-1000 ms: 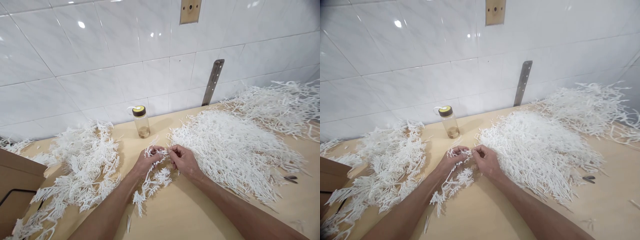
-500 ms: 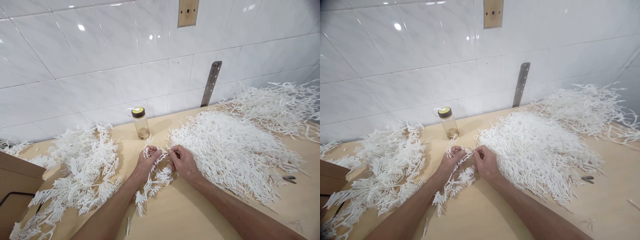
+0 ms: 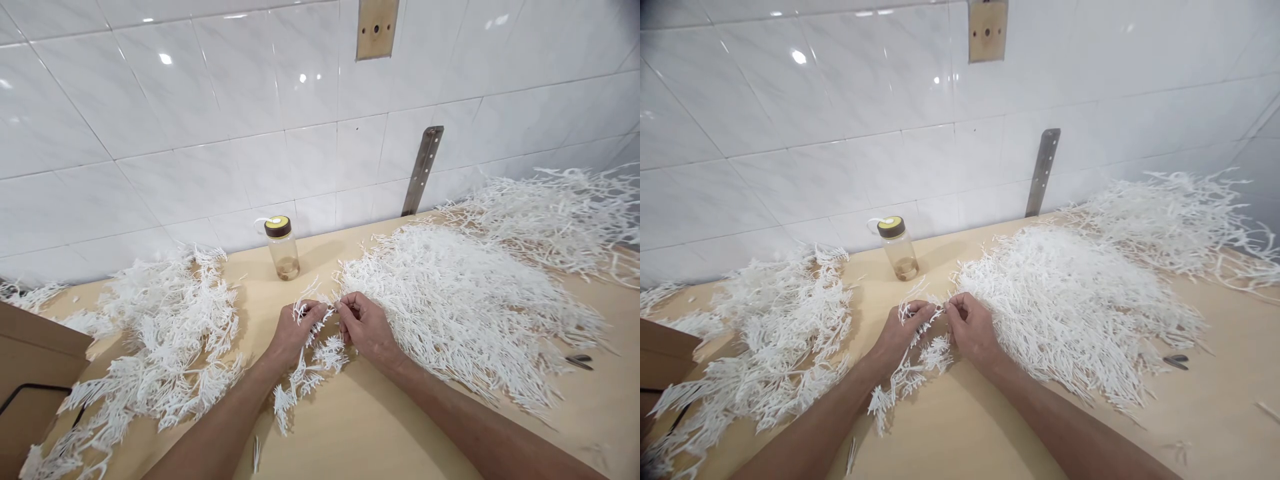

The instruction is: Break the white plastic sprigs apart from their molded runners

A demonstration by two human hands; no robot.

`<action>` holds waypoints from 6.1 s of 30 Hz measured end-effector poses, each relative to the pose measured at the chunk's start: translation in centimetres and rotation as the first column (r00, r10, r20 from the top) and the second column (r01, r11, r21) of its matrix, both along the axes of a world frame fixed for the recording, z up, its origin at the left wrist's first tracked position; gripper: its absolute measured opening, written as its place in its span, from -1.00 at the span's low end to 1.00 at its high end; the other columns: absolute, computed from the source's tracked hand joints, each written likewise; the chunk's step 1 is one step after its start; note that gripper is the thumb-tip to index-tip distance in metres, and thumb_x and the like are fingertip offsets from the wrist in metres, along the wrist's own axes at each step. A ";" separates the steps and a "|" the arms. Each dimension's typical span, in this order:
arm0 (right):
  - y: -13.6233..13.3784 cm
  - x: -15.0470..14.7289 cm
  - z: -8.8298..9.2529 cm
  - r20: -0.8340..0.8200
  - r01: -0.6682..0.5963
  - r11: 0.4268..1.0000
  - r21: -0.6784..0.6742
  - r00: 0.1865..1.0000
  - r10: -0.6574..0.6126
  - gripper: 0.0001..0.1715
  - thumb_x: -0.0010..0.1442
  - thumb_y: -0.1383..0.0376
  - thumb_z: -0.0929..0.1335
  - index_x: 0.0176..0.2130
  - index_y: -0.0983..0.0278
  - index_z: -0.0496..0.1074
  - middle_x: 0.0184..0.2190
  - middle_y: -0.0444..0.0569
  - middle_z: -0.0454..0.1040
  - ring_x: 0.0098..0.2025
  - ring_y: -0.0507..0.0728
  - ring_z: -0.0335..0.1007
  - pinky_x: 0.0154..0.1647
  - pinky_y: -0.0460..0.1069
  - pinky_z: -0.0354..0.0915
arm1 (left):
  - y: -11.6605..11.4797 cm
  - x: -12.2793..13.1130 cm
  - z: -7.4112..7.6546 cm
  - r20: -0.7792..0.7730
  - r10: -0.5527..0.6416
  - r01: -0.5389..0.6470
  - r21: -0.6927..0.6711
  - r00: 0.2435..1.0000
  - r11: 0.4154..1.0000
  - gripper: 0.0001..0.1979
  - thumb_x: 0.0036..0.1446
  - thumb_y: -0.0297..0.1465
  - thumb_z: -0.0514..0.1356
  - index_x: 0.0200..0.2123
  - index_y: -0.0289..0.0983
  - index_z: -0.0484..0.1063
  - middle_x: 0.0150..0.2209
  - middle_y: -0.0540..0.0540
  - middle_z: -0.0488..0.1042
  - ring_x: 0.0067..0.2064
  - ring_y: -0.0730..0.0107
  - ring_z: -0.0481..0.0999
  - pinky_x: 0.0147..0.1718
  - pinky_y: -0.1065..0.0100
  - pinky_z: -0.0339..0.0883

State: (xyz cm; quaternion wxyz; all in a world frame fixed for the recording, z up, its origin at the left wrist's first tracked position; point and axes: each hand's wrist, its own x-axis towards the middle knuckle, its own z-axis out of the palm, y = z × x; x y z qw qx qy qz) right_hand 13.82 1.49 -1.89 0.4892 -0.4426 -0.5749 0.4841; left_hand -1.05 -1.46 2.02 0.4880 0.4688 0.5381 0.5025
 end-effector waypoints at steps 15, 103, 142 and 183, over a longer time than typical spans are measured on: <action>-0.1 -0.2 0.0 -0.022 -0.037 0.998 -0.052 0.999 0.036 -0.73 0.16 0.09 0.36 -0.27 0.24 0.37 -0.68 -0.21 0.34 -0.71 0.02 0.23 -0.72 -0.09 0.24 | -0.6 0.9 0.2 -0.029 0.111 -0.107 0.100 0.993 0.989 -0.70 -0.06 -0.18 0.35 -0.49 -0.32 0.51 -0.54 0.01 0.40 -0.46 0.45 0.28 -0.41 0.40 0.18; -0.3 0.0 0.0 0.196 -0.120 0.984 0.132 0.976 0.093 -0.89 0.09 0.25 0.37 -0.39 0.25 0.40 -0.53 -0.13 0.42 -0.50 0.04 0.31 -0.52 -0.08 0.22 | 0.8 -0.9 -1.3 -0.183 -0.001 0.012 0.058 0.983 0.998 -0.71 -0.07 -0.20 0.30 -0.58 -0.32 0.42 -0.61 0.02 0.30 -0.52 0.48 0.23 -0.52 0.45 0.09; -0.2 0.5 0.4 0.200 -0.276 0.930 0.243 0.952 0.231 -0.82 0.28 0.25 0.28 -0.36 0.26 0.30 -0.50 -0.17 0.28 -0.45 0.01 0.18 -0.46 -0.08 0.12 | 0.5 -0.5 -0.4 -0.153 0.061 -0.063 -0.011 0.986 0.998 -0.75 -0.17 -0.33 0.26 -0.67 -0.29 0.26 -0.65 0.09 0.15 -0.54 0.52 0.12 -0.55 0.44 -0.04; -0.7 0.6 1.4 0.343 -0.108 0.981 0.161 0.938 0.047 -0.84 0.15 0.21 0.34 -0.38 0.26 0.43 -0.58 -0.12 0.41 -0.56 0.04 0.26 -0.59 -0.07 0.16 | 0.2 -0.1 -0.8 -0.052 -0.052 0.053 0.024 0.997 0.998 -0.81 -0.13 -0.35 0.28 -0.61 -0.32 0.35 -0.61 0.07 0.24 -0.52 0.53 0.17 -0.53 0.46 0.05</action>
